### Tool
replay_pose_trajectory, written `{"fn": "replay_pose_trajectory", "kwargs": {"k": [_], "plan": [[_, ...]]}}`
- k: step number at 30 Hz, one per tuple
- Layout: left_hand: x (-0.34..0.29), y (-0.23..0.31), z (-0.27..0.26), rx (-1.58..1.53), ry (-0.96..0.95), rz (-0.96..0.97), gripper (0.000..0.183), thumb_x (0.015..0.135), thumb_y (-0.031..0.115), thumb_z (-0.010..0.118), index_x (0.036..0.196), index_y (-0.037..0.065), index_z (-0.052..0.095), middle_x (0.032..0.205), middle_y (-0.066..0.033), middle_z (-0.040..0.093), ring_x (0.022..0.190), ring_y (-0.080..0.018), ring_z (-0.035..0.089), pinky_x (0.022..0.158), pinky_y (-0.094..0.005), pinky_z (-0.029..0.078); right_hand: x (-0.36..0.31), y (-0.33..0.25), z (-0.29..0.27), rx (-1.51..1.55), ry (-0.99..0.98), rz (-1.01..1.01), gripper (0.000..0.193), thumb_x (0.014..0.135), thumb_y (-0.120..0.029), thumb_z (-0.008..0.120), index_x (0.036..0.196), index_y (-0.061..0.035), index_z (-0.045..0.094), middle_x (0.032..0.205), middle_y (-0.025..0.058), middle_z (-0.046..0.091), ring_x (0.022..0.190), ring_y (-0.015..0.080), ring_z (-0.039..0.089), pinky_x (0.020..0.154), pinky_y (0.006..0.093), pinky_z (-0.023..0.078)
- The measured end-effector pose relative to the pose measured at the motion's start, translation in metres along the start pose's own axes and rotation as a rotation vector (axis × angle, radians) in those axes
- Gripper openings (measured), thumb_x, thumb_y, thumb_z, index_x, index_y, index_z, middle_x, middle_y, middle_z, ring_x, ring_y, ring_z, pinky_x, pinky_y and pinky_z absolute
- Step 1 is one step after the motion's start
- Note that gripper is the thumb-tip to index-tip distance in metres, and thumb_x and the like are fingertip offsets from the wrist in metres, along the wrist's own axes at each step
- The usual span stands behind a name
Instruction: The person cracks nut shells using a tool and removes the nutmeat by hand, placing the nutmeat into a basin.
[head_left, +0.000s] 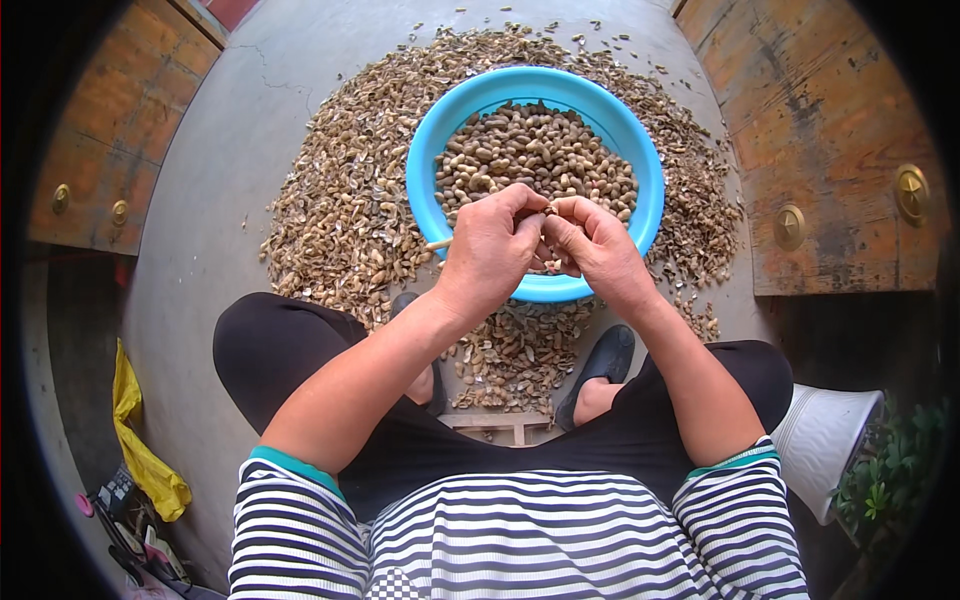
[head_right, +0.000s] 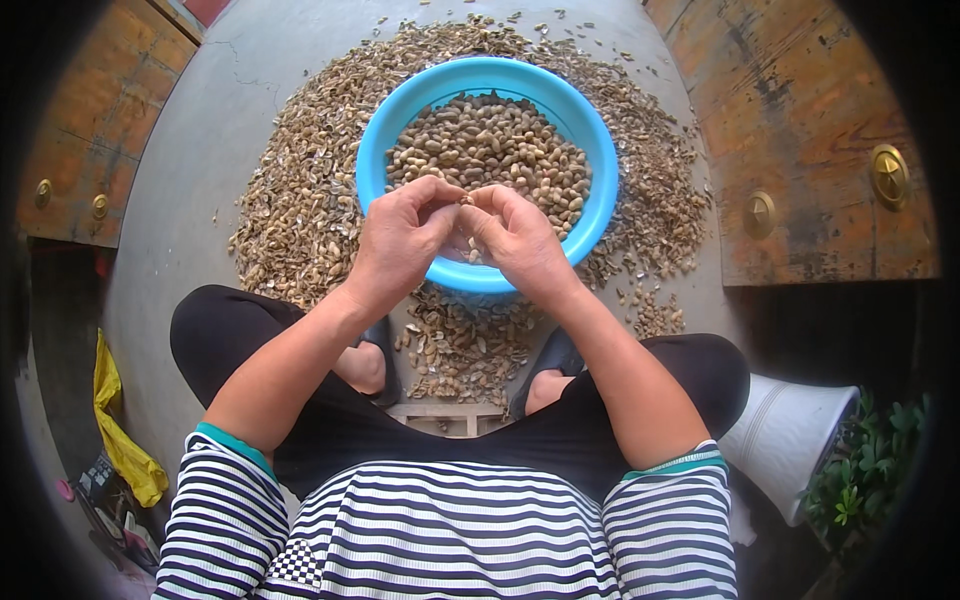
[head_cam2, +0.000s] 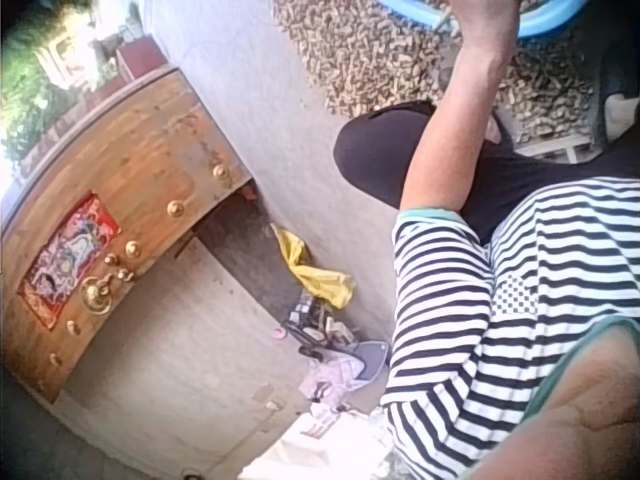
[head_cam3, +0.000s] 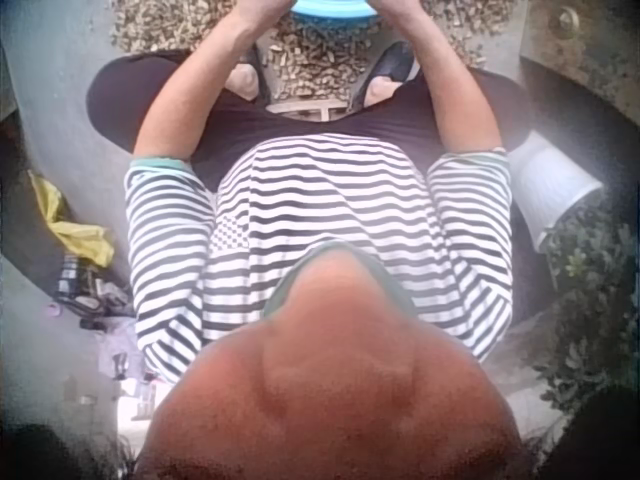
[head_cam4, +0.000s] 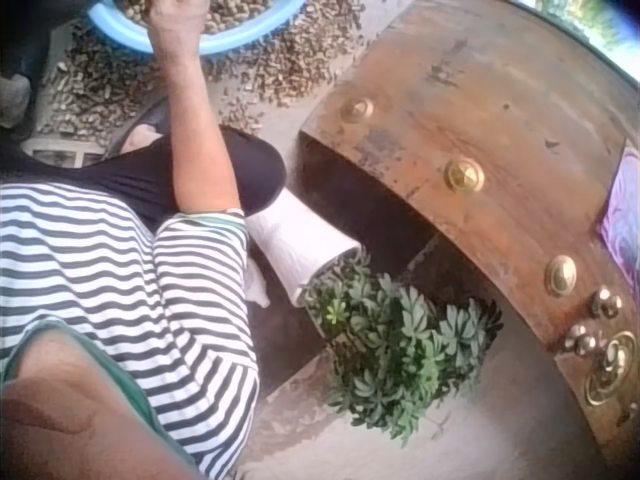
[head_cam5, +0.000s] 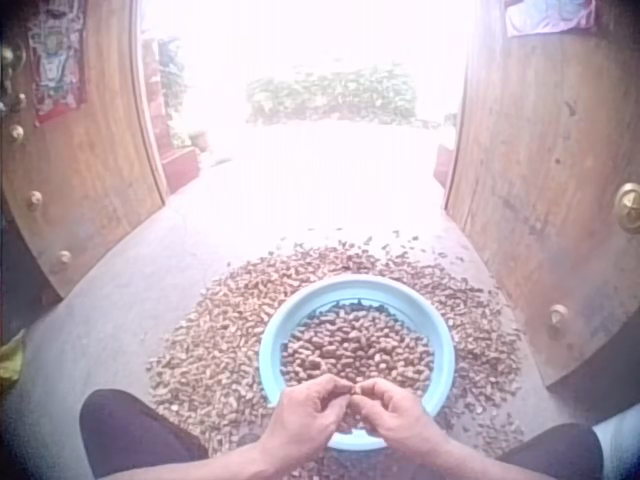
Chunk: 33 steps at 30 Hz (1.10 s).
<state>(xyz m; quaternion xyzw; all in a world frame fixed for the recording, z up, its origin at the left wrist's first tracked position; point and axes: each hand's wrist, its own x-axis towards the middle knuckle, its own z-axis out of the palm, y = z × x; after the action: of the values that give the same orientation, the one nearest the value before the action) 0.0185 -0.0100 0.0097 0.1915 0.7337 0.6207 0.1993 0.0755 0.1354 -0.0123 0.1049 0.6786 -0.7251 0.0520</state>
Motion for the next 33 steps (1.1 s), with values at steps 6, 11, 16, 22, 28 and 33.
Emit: {"fn": "replay_pose_trajectory", "kwargs": {"k": [6,11,16,22,28,33], "plan": [[-0.001,0.002,0.001,0.069,0.017,0.05,0.012,0.085,-0.001,0.052,0.093,-0.004,0.06,0.072,-0.0086,0.064,0.062,-0.0127,0.064,0.056,-0.0245,0.054,0.002,0.013,0.003,-0.024,0.046,-0.07,0.019,0.093,-0.017,0.054,0.099,0.0002,0.056,0.079,0.0014,0.059,0.068,0.0051,0.052,0.058,0.0221,0.044],[0.001,0.003,0.0,-0.002,-0.005,0.02,0.012,0.083,0.0,0.053,0.091,-0.006,0.06,0.072,-0.0085,0.064,0.062,-0.0117,0.064,0.056,-0.024,0.053,0.0,0.011,0.007,-0.115,0.114,-0.144,0.016,0.092,-0.014,0.054,0.093,0.0016,0.057,0.073,0.0061,0.059,0.065,0.0091,0.055,0.057,0.0255,0.044],[0.001,0.002,0.001,-0.091,0.016,0.028,0.01,0.079,-0.004,0.053,0.086,-0.008,0.06,0.069,-0.0112,0.064,0.058,-0.0117,0.064,0.052,-0.0239,0.053,0.0,0.008,0.009,-0.309,0.143,-0.268,0.015,0.091,-0.012,0.053,0.089,0.0027,0.055,0.071,0.0118,0.059,0.062,0.0174,0.057,0.056,0.0308,0.044],[0.001,-0.002,0.006,0.009,0.085,0.091,0.009,0.079,-0.002,0.055,0.083,-0.007,0.06,0.066,-0.0101,0.063,0.055,-0.0107,0.062,0.049,-0.0233,0.051,-0.002,0.007,0.013,-0.329,0.161,-0.268,0.015,0.091,-0.011,0.052,0.089,0.0031,0.055,0.069,0.0124,0.057,0.062,0.0213,0.057,0.057,0.0335,0.044],[0.0,-0.005,0.009,0.013,0.128,0.016,0.011,0.079,0.003,0.059,0.086,-0.005,0.062,0.07,-0.0075,0.065,0.061,-0.0085,0.061,0.055,-0.0223,0.05,0.0,0.017,0.017,-0.242,0.181,-0.196,0.016,0.093,-0.012,0.05,0.09,0.003,0.055,0.069,0.011,0.057,0.059,0.0176,0.056,0.056,0.0321,0.044],[0.002,-0.004,0.007,-0.117,0.08,-0.047,0.011,0.079,0.002,0.058,0.085,-0.006,0.062,0.071,-0.0083,0.065,0.062,-0.0102,0.062,0.054,-0.0222,0.05,-0.001,0.017,0.018,-0.173,0.169,-0.119,0.017,0.094,-0.013,0.049,0.091,0.0026,0.055,0.069,0.0089,0.057,0.057,0.0128,0.054,0.053,0.0292,0.043]]}}
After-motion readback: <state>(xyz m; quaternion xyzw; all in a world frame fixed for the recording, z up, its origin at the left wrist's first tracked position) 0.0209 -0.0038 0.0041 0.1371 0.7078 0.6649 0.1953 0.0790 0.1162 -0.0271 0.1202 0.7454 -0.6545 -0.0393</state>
